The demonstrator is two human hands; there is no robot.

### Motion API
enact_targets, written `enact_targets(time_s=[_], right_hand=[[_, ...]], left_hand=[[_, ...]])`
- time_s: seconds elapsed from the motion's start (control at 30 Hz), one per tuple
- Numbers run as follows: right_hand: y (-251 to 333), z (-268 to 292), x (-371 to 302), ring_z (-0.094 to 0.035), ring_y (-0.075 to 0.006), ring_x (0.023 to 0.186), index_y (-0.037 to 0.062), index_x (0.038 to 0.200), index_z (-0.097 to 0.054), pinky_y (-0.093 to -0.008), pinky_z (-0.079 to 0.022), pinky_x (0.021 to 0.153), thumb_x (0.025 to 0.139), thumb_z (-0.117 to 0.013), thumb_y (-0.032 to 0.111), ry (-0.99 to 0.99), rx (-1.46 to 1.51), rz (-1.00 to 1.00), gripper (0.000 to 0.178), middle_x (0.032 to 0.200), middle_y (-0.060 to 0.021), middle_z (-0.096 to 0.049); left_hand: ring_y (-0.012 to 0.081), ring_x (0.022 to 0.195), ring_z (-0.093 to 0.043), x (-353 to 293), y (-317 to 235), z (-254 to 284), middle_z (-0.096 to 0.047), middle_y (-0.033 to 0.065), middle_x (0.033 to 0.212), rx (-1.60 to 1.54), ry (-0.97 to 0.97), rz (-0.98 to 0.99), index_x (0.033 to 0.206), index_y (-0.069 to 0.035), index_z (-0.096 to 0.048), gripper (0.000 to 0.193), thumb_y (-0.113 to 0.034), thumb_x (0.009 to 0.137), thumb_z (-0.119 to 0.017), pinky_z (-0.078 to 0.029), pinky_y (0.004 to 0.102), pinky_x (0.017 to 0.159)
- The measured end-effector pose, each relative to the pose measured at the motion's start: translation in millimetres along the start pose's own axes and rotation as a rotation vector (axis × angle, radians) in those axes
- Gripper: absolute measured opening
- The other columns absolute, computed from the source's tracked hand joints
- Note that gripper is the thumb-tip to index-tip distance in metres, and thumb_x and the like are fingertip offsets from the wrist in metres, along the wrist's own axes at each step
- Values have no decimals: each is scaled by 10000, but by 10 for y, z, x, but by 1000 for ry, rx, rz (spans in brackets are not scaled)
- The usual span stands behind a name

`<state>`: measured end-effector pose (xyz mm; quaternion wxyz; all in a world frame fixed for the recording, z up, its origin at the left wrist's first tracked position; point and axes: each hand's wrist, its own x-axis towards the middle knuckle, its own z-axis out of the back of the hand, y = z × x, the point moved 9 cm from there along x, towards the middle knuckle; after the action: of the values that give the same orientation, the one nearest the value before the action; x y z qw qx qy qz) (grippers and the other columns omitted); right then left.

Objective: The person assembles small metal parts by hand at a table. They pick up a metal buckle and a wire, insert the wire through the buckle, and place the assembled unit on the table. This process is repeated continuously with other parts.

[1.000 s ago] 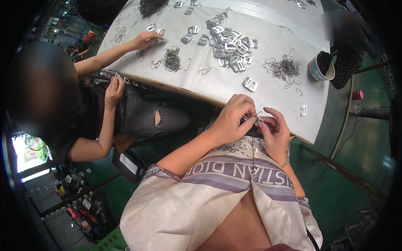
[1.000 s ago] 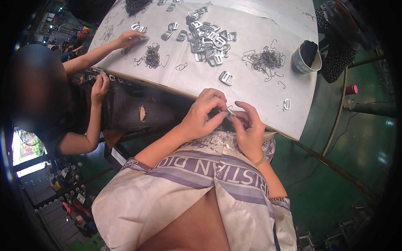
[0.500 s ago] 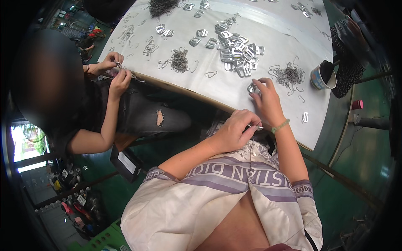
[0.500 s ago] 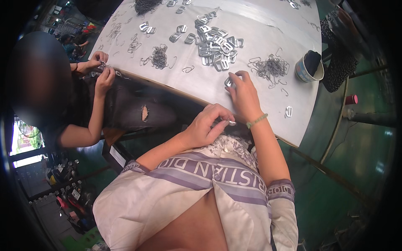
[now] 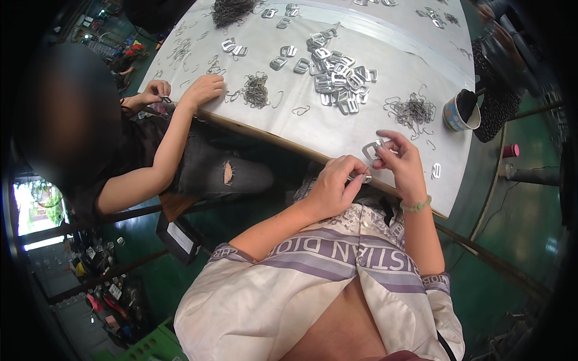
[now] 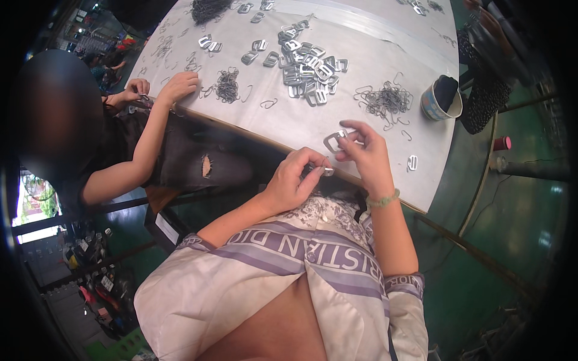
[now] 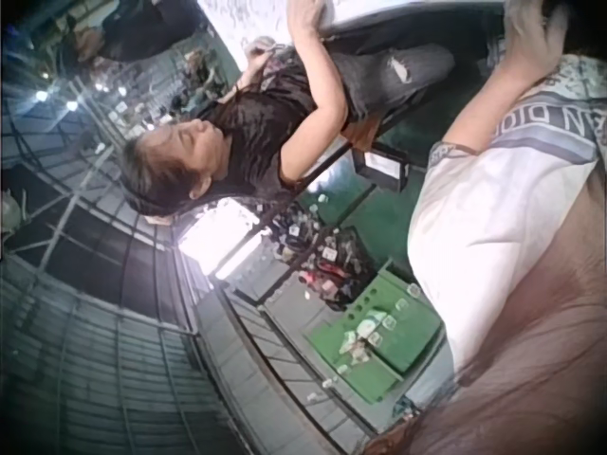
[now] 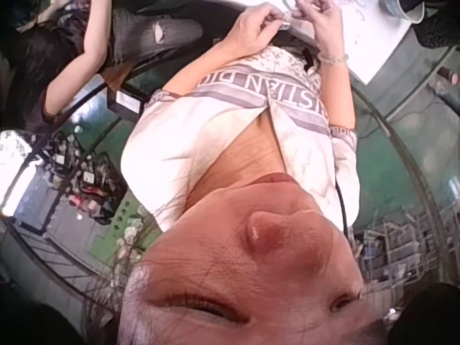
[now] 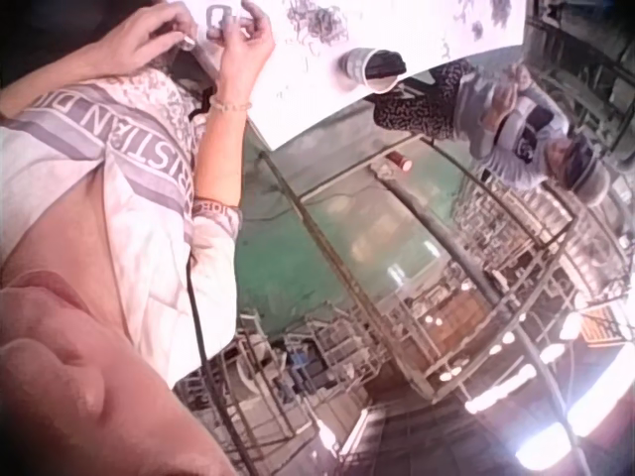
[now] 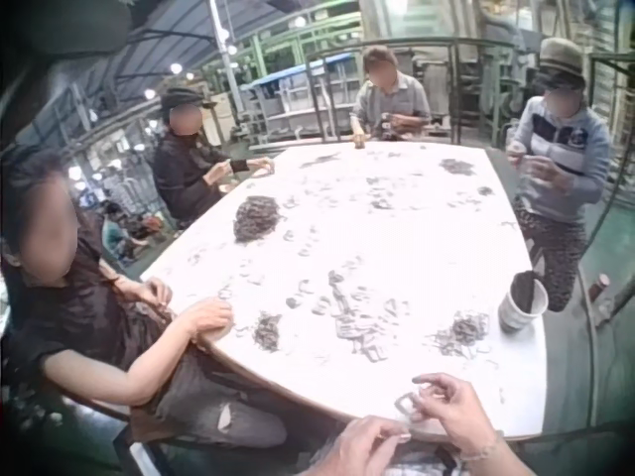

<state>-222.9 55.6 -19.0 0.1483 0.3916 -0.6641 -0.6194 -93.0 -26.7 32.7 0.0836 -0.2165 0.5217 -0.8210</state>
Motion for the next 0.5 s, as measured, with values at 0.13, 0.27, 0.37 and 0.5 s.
enact_targets(time_s=[0.13,0.27,0.37,0.5], right_hand=[[31,-35,-273,-642,-115,722,-55,1035,-621,-238,-542,680,855,-659,13,-51,42,68,196,858,-77,-671],[84,-49,-439,-631,-98,761,-51,959,-649,-230,-532,666,843,-676,10,-92,-50,125,134,856,-58,-679],[145,-72,-498,-635,-102,781,-49,892,-662,-231,-518,667,837,-677,6,-133,-116,203,80,874,-59,-665],[144,-32,-580,-637,-121,788,-46,871,-667,-247,-503,682,820,-677,-8,-175,-233,281,64,875,-74,-628]], left_hand=[[279,777,-596,19,-29,-14,-632,92,837,100,-12,-21,933,-28,-585,99,-28,835,-601,-455,365,740],[310,767,-591,15,-46,-49,-629,104,828,167,-9,-26,920,-33,-586,109,-47,819,-624,-444,384,749],[317,768,-592,6,-8,-75,-629,107,813,222,23,-30,910,-33,-586,114,-55,811,-639,-442,390,764],[316,778,-608,1,77,-133,-642,114,803,293,169,33,891,-28,-604,110,-69,806,-660,-461,390,754]])
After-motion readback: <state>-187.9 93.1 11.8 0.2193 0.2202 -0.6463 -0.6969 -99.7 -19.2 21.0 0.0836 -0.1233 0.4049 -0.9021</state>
